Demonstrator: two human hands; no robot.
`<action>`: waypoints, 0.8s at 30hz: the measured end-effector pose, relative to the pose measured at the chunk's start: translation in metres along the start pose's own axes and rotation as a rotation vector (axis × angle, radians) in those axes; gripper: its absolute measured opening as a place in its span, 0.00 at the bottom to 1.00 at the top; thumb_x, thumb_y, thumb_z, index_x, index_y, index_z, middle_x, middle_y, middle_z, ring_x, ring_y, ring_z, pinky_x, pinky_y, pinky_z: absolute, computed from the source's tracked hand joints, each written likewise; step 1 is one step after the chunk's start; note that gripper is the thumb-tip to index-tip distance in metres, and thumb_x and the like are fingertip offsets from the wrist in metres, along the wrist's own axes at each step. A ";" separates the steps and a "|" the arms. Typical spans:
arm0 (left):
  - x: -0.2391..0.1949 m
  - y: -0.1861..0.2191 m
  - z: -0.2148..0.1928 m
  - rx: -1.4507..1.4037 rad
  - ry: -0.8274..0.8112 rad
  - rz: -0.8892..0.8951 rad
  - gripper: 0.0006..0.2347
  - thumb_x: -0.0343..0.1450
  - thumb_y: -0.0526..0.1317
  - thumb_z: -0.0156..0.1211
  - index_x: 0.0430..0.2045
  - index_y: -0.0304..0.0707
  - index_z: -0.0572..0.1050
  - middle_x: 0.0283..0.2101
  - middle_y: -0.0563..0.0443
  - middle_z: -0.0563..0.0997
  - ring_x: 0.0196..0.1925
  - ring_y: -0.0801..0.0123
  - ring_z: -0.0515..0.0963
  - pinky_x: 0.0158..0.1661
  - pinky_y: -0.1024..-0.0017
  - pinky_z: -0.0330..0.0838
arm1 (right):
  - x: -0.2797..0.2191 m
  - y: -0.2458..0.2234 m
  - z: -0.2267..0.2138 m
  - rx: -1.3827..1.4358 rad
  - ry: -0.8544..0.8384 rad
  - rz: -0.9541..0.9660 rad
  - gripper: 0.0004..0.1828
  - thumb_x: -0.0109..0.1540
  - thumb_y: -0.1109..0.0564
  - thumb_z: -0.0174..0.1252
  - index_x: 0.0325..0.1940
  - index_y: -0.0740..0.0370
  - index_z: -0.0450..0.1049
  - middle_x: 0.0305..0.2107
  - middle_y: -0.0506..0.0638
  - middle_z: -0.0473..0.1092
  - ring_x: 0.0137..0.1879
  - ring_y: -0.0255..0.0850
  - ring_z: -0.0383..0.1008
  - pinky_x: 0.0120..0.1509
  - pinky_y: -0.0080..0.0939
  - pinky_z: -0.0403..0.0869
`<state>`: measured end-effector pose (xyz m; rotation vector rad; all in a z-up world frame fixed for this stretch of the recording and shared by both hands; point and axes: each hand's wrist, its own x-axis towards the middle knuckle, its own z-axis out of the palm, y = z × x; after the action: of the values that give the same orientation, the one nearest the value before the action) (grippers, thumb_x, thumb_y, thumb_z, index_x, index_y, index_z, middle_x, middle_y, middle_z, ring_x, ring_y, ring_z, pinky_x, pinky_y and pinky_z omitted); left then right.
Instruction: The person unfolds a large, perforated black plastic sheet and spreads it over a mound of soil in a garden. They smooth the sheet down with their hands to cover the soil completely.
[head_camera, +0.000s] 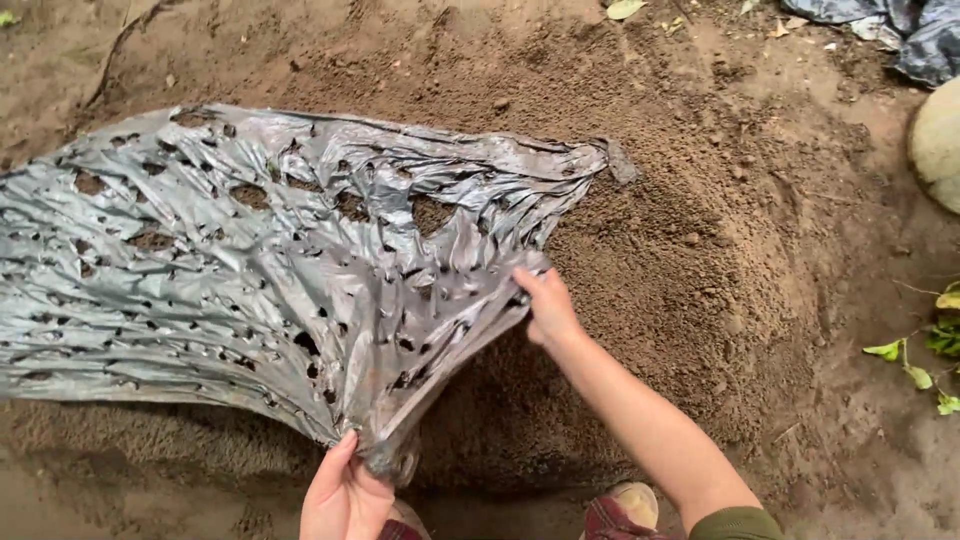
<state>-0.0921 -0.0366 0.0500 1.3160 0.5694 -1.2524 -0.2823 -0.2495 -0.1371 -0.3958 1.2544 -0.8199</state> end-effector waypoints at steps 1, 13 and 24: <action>0.013 -0.003 -0.008 0.009 -0.008 0.001 0.22 0.77 0.41 0.36 0.67 0.35 0.63 0.65 0.44 0.70 0.68 0.64 0.68 0.68 0.65 0.60 | -0.016 -0.038 0.001 0.008 0.004 -0.007 0.17 0.60 0.54 0.62 0.52 0.56 0.73 0.47 0.53 0.78 0.57 0.48 0.75 0.66 0.50 0.69; 0.081 -0.086 -0.051 0.259 -0.223 0.012 0.10 0.74 0.33 0.54 0.45 0.25 0.77 0.42 0.32 0.85 0.34 0.57 0.84 0.26 0.65 0.79 | -0.032 -0.147 -0.135 -0.583 0.044 -0.758 0.31 0.62 0.59 0.58 0.71 0.61 0.63 0.59 0.52 0.70 0.65 0.43 0.68 0.73 0.47 0.63; 0.125 -0.130 -0.085 0.515 -0.071 -0.088 0.06 0.74 0.31 0.58 0.41 0.39 0.70 0.31 0.46 0.81 0.27 0.63 0.79 0.36 0.56 0.78 | -0.016 -0.037 -0.192 -1.128 0.129 -0.584 0.27 0.68 0.55 0.54 0.72 0.59 0.64 0.62 0.58 0.69 0.66 0.53 0.70 0.68 0.56 0.69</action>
<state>-0.1433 0.0252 -0.1329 1.6720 0.2606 -1.5783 -0.4768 -0.2313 -0.1581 -1.6925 1.6725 -0.5317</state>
